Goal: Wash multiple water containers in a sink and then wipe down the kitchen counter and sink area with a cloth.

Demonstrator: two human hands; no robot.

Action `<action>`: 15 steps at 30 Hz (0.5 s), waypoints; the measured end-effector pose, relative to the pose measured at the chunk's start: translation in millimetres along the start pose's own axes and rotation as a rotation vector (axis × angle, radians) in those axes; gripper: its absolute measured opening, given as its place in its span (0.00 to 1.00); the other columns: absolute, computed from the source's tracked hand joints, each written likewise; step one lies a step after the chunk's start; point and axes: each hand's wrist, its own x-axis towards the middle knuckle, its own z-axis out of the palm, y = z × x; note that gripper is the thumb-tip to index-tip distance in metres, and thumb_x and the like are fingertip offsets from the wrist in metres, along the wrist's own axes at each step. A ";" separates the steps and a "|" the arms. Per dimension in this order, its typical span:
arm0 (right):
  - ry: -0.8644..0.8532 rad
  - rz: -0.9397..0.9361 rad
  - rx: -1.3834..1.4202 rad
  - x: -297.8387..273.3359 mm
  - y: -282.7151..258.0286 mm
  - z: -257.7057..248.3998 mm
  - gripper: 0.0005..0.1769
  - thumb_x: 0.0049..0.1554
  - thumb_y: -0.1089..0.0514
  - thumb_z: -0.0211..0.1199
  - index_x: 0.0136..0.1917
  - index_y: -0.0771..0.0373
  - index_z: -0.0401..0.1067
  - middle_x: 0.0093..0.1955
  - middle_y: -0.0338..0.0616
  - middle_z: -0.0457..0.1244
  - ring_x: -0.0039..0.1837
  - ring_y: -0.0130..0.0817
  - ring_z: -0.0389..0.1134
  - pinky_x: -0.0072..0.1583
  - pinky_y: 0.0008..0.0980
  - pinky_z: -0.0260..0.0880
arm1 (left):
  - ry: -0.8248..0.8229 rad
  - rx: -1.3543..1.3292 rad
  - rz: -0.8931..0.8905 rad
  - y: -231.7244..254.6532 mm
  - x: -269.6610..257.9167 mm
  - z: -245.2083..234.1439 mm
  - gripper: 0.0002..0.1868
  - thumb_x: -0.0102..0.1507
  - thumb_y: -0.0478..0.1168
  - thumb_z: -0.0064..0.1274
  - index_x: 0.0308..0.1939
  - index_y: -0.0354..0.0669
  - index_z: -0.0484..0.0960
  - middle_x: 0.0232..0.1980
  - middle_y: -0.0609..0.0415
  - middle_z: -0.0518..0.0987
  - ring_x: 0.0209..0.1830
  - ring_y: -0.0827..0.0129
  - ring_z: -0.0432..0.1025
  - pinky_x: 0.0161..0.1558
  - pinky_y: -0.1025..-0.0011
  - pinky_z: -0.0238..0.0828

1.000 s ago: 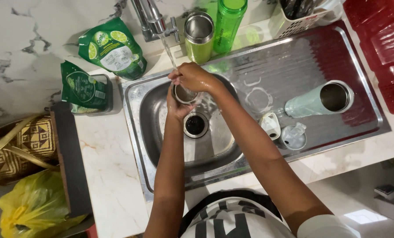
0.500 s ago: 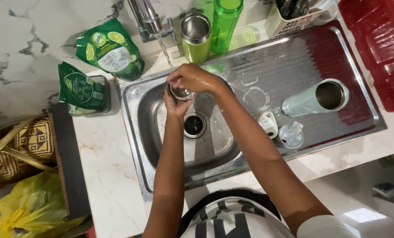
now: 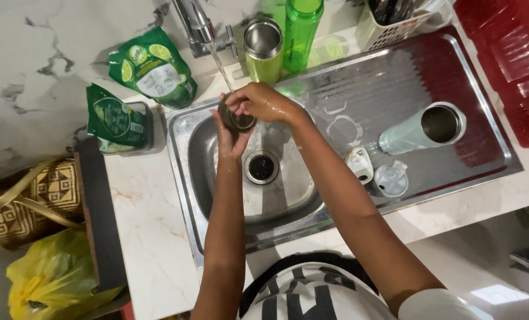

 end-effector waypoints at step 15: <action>0.117 0.116 -0.411 6.6 19.3 -2.6 0.11 0.58 0.61 0.60 0.50 0.50 0.80 0.47 0.39 0.73 0.57 0.42 0.74 0.59 0.39 0.74 | 0.314 -0.143 -0.074 1.0 12.8 -15.3 0.40 0.52 0.72 0.63 0.54 0.46 0.80 0.53 0.42 0.81 0.53 0.44 0.78 0.55 0.37 0.76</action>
